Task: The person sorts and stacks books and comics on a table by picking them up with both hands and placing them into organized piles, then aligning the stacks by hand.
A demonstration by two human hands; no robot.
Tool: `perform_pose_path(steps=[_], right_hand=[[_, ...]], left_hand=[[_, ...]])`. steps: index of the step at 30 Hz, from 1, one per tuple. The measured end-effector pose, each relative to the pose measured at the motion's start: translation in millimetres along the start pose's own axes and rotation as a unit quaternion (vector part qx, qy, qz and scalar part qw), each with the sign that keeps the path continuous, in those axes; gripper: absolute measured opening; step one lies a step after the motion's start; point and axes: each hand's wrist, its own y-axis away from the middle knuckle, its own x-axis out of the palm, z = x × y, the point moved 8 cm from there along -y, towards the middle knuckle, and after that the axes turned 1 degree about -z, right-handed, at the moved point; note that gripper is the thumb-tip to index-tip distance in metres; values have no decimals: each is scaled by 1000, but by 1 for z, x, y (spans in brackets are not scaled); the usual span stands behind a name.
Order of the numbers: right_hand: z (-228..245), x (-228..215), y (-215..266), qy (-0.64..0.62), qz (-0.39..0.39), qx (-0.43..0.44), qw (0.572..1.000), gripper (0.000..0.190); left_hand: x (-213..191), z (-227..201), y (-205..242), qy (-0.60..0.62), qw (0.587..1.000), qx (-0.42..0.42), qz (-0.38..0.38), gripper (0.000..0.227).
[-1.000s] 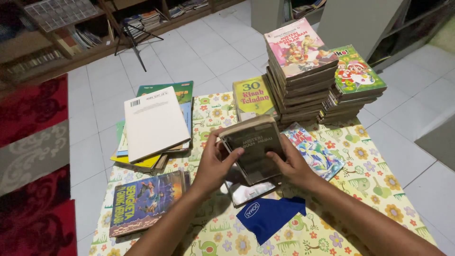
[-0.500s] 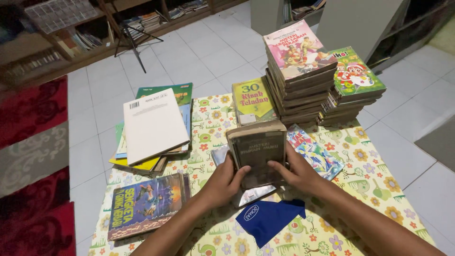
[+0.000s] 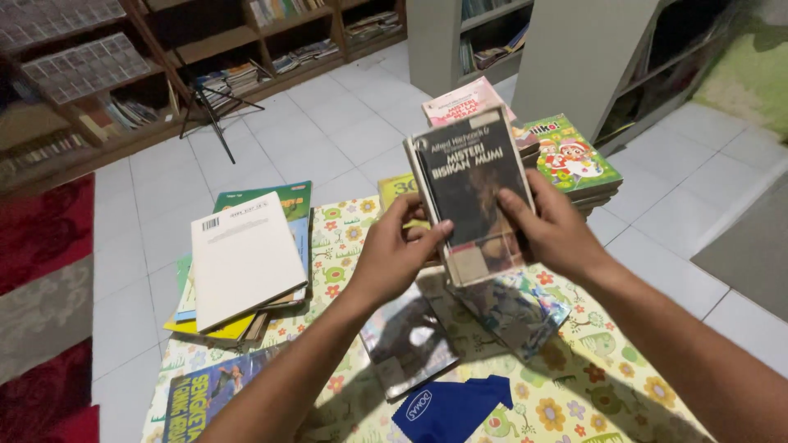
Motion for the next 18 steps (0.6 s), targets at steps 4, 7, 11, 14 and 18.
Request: perform_pose_path(steps=[4,7,11,14,18], right_hand=[[22,-28,-56,115,-14,6,993,24],[12,-47,-102,172,-50,55,982,30],[-10,-68,-149,224,-30,102,969,32],[-17,-68,-168,294,-15,96,951,36],[-27,-64,-175,314,-13,101,944,34]], left_hand=[[-2,-7,-61,1,1000,-6,-26,50],[-5,-11,-103,-1,999,-13,-43,59],[-2,-29,-133,-71,996,-40,-30,52],[-7,-14,-153,-72,993,-85,-31,32],[-11,-5,-159,-91,991,-95,-32,31]])
